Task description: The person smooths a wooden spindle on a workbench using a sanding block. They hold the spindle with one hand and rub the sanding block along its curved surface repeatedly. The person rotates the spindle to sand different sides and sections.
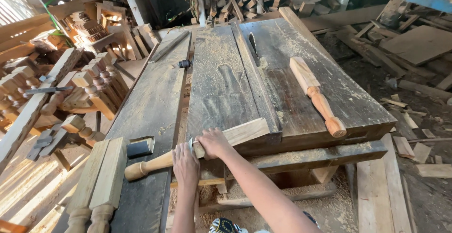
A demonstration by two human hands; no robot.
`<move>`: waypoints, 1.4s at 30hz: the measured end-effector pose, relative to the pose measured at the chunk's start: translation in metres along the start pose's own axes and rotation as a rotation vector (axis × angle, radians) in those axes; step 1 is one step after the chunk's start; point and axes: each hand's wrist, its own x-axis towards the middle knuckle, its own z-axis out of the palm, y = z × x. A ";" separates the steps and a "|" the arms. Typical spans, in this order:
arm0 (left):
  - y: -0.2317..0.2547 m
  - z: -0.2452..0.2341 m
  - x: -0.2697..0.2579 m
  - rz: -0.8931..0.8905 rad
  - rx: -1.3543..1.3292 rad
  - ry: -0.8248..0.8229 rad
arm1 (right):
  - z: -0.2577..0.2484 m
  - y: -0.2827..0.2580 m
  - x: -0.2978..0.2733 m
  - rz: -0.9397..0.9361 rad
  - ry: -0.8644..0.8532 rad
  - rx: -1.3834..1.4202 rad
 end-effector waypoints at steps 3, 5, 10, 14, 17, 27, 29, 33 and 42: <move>0.003 -0.008 0.027 -0.138 0.044 -0.280 | 0.005 0.001 0.003 0.001 0.031 -0.034; 0.005 -0.011 0.025 -0.117 0.034 -0.248 | -0.007 -0.004 -0.002 0.013 -0.006 -0.061; 0.006 0.005 -0.011 0.029 -0.014 0.080 | -0.010 -0.003 -0.004 0.028 -0.047 -0.080; 0.004 0.013 -0.031 0.021 -0.055 0.152 | 0.005 0.002 0.005 -0.012 -0.002 -0.035; 0.002 0.011 -0.020 -0.002 -0.098 0.134 | 0.002 -0.004 0.006 -0.006 -0.034 -0.062; 0.018 0.018 -0.046 0.019 -0.143 0.326 | -0.008 -0.001 0.003 -0.003 -0.054 -0.027; 0.013 0.029 -0.047 0.020 -0.114 0.334 | -0.011 -0.003 0.003 -0.001 -0.060 -0.026; 0.012 0.030 -0.032 0.005 -0.122 0.343 | -0.003 0.003 0.010 0.012 -0.048 -0.030; 0.005 0.045 -0.044 0.057 -0.086 0.381 | -0.011 0.006 0.018 -0.032 -0.048 -0.016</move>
